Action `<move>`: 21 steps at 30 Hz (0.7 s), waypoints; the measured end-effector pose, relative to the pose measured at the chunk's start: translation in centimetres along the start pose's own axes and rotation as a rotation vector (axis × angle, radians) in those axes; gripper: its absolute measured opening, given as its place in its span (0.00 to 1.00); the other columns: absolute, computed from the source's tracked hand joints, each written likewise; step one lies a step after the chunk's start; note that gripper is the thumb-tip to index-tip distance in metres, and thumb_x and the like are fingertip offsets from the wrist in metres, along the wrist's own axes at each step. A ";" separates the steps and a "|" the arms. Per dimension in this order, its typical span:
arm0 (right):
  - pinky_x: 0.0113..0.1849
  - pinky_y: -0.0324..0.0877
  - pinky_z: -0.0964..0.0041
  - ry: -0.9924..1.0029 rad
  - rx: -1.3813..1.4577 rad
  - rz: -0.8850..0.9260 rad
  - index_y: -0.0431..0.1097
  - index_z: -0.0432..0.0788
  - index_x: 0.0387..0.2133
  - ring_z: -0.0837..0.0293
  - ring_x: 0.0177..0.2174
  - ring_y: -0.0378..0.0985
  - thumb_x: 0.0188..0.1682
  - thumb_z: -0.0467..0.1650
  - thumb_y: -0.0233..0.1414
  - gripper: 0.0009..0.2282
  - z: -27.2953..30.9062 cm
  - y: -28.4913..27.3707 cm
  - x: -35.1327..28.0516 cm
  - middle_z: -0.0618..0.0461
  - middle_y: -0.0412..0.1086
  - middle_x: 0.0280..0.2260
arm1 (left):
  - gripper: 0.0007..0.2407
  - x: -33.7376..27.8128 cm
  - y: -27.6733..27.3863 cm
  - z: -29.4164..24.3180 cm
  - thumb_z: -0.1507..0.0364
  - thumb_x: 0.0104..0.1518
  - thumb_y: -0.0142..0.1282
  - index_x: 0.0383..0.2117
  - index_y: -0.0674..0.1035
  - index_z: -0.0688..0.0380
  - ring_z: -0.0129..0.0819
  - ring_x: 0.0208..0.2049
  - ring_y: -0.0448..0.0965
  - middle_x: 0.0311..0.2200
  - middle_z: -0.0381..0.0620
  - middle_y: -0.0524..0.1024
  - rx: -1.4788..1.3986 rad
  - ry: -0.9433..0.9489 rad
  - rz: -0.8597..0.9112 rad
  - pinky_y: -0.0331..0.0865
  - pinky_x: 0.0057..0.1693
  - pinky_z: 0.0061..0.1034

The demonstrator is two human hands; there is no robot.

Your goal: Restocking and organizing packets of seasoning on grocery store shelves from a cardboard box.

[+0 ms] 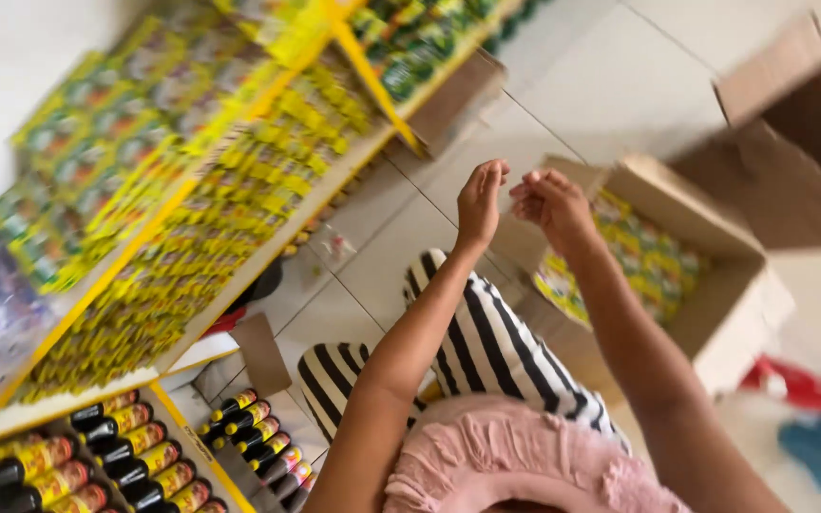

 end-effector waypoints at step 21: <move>0.41 0.75 0.50 -0.134 -1.509 -0.076 0.76 0.48 0.45 0.42 0.41 0.79 0.40 0.32 0.62 0.17 -12.4 -19.1 -14.4 0.43 0.74 0.45 | 0.38 -12.8 5.2 17.9 0.45 0.61 0.43 0.71 0.52 0.59 0.53 0.72 0.51 0.72 0.56 0.51 -0.003 -0.948 0.431 0.49 0.69 0.49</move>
Point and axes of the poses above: each hand's wrist, its own x-axis towards the middle knuckle, its own y-axis out of the palm, z = x × y, the point moved 4 cm from there along x, towards the middle knuckle
